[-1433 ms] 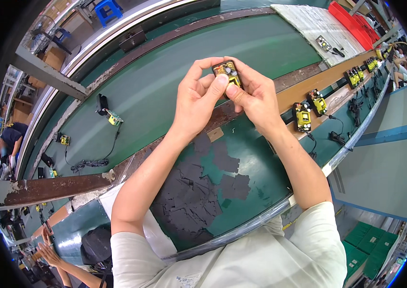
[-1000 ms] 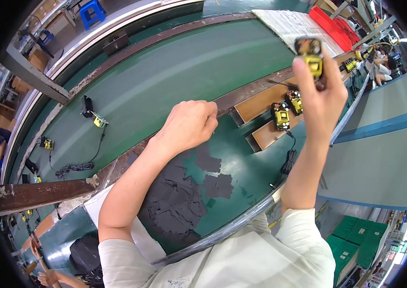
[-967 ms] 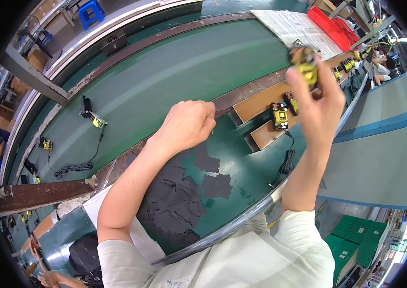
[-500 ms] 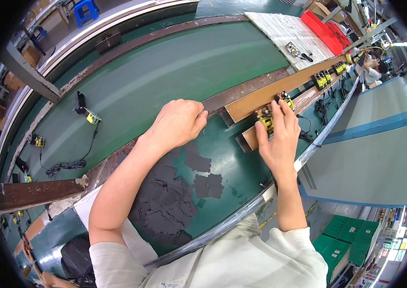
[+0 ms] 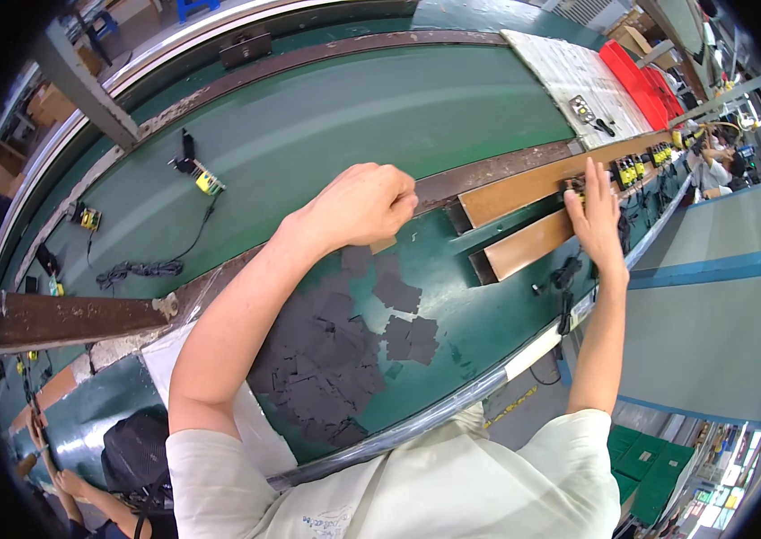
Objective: Assembling small electronic components and circuit boards into black plastic housings on a factory production line.
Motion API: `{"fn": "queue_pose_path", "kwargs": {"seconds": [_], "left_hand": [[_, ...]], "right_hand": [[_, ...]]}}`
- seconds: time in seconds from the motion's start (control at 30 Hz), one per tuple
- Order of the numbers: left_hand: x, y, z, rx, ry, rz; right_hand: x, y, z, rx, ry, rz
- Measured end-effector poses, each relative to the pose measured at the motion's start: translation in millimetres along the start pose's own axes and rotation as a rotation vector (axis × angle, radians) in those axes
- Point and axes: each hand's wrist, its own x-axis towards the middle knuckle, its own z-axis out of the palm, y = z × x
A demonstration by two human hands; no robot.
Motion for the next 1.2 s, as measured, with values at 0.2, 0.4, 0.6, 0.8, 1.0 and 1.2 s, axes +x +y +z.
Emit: {"fn": "queue_pose_path", "kwargs": {"seconds": [0.2,0.4,0.6,0.8,1.0,1.2], "left_hand": [[-0.6,-26.9,2.6,-0.129,0.105,0.024],[-4.0,-63.9,-45.1,0.004,0.45,0.059],[-52.4,-132.7,-129.4,0.473,0.763,-0.49],[-68.1,-165.8,-133.2,0.519,0.527,-0.895],[-19.4,-82.3,-96.4,0.493,0.81,-0.147],[3.5,-20.9,-54.5,0.129,0.834,0.245]], "right_hand": [[28.6,-153.3,-56.6,0.609,-0.19,-0.244],[14.5,-288.5,-51.0,0.662,-0.456,-0.728],[7.4,-296.3,-31.1,0.72,-0.452,-0.702],[18.0,-269.2,-21.7,0.953,-0.64,-0.611],[28.6,-257.6,-15.4,1.157,-0.679,-0.574],[28.5,-261.2,-15.6,1.215,-0.479,-0.474]]}}
